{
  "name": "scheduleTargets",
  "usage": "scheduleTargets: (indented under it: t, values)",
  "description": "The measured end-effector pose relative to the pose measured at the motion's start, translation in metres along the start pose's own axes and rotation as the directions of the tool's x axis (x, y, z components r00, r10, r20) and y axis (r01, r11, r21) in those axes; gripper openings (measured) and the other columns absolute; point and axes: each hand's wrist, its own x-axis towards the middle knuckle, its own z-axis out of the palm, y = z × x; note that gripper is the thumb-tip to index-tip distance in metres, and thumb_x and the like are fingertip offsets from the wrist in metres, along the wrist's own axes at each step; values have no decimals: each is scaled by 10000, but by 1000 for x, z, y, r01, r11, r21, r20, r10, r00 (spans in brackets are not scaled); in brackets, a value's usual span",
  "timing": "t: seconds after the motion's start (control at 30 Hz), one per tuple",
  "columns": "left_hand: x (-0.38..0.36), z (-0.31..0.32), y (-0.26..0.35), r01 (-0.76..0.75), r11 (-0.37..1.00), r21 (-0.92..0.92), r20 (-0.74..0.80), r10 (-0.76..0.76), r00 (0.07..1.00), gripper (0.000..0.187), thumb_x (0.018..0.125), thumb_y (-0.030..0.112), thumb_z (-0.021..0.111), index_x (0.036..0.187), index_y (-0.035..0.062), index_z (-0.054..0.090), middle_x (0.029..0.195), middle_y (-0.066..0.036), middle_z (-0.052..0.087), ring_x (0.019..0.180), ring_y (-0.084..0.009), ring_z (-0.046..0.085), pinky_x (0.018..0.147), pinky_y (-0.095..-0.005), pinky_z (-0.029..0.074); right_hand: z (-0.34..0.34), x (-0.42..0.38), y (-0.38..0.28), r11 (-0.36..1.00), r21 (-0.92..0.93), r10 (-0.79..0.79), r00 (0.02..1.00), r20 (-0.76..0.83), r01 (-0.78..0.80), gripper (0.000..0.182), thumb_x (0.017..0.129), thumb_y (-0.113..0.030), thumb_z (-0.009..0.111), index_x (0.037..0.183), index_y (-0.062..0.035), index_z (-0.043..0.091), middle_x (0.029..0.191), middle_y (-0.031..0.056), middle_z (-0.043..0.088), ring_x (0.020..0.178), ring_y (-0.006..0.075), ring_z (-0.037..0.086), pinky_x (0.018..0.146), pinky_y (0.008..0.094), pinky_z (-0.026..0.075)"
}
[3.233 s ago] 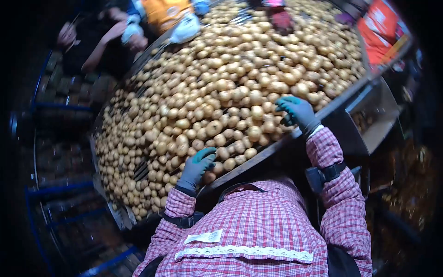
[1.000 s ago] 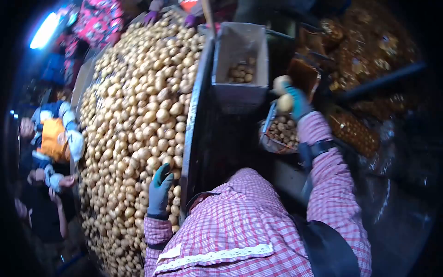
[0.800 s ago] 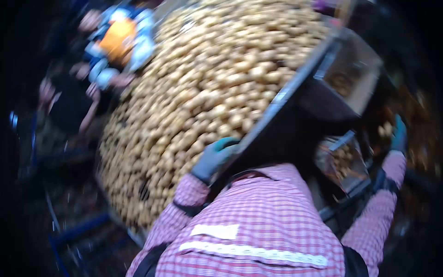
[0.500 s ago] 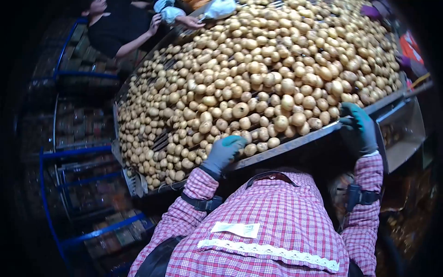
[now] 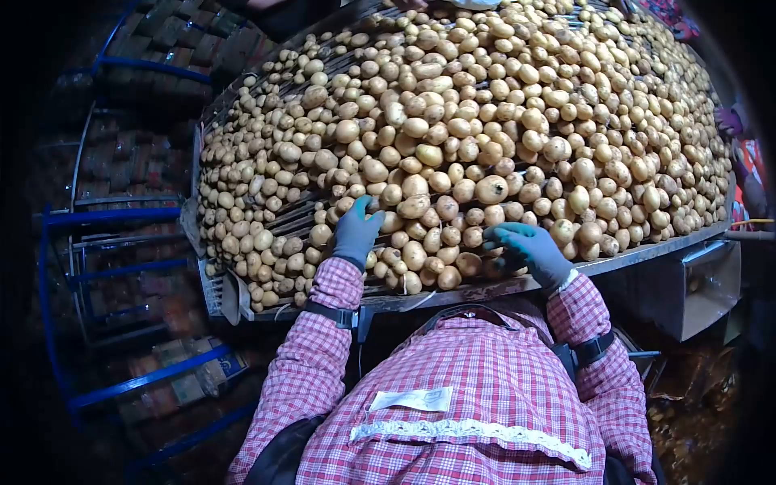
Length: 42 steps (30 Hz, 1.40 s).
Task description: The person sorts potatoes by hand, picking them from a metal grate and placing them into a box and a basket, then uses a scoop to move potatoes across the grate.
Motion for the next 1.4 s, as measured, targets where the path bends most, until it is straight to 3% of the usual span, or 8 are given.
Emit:
scheduleTargets:
  t: [0.33, 0.57, 0.63, 0.7, 0.9, 1.1, 1.17, 1.4]
  values:
    - [32, -3, 7, -67, 968, 243, 52, 56, 997, 467, 752, 318, 783, 1065, 23, 602, 967, -159, 701, 943, -331, 679, 827, -433, 537, 89, 41, 2, 986, -162, 65, 981, 182, -35, 410, 972, -304, 613, 1236, 8, 638, 1088, 82, 712, 929, 157, 688, 712, 292, 601]
    - [31, 9, -35, -172, 962, -211, -190, 132, 973, 387, 714, 205, 851, 901, 39, 555, 759, -51, 601, 695, -170, 603, 630, -351, 521, 89, 41, 19, 988, -155, 35, 990, 138, -13, 448, 983, -334, 577, 1311, -30, 591, 1126, 84, 697, 964, 165, 693, 765, 295, 595]
    - [18, -6, -24, -32, 759, -650, -99, -43, 994, 317, 781, 117, 836, 883, 84, 538, 759, 30, 543, 578, -57, 505, 509, -229, 457, 84, 39, 27, 927, -283, -198, 963, 183, 245, 501, 991, -380, 576, 1355, -36, 557, 1215, 104, 649, 1011, 187, 679, 809, 330, 594]
    - [-1, -27, 1, 123, 616, -778, 103, -67, 992, 316, 786, 105, 830, 942, 84, 555, 775, 27, 550, 587, -52, 500, 503, -224, 454, 89, 34, 16, 999, -2, 33, 993, 111, -33, 514, 988, -412, 579, 1358, -57, 554, 1210, 102, 646, 1006, 177, 673, 851, 347, 583]
    - [-47, 2, 83, -188, 797, -574, 371, 458, 808, 381, 785, 48, 802, 1094, 56, 580, 938, -8, 596, 820, -88, 583, 724, -227, 516, 82, 32, 43, 981, 116, -169, 978, 120, 155, 346, 1000, -217, 572, 1337, -139, 567, 1155, 73, 626, 969, 172, 635, 797, 318, 573]
    - [-70, 37, 145, 58, 683, -728, 574, 562, 596, 394, 845, 62, 758, 1199, 32, 586, 1071, -74, 668, 990, -159, 656, 867, -291, 542, 38, -19, 54, 948, 221, -211, 971, -112, 231, 527, 884, -372, 721, 1282, -48, 600, 1096, 59, 617, 975, 146, 587, 827, 313, 520]
    - [-67, 37, 163, -207, 804, -557, 604, 564, 563, 361, 884, 129, 741, 1210, 32, 620, 1089, -70, 676, 1019, -157, 657, 882, -288, 537, 23, -45, 46, 901, 396, -136, 982, -132, 178, 466, 853, -272, 747, 1248, -57, 626, 1034, 45, 650, 917, 116, 588, 803, 282, 515]
    - [-1, 41, 112, -339, 796, -502, 267, 515, 814, 253, 889, 194, 751, 1072, 28, 698, 1005, -70, 696, 861, -107, 635, 761, -256, 528, -17, -119, 55, 876, 385, -124, 908, -401, 290, 484, 893, -328, 709, 1292, -83, 584, 1105, 9, 641, 920, 136, 655, 796, 313, 567]
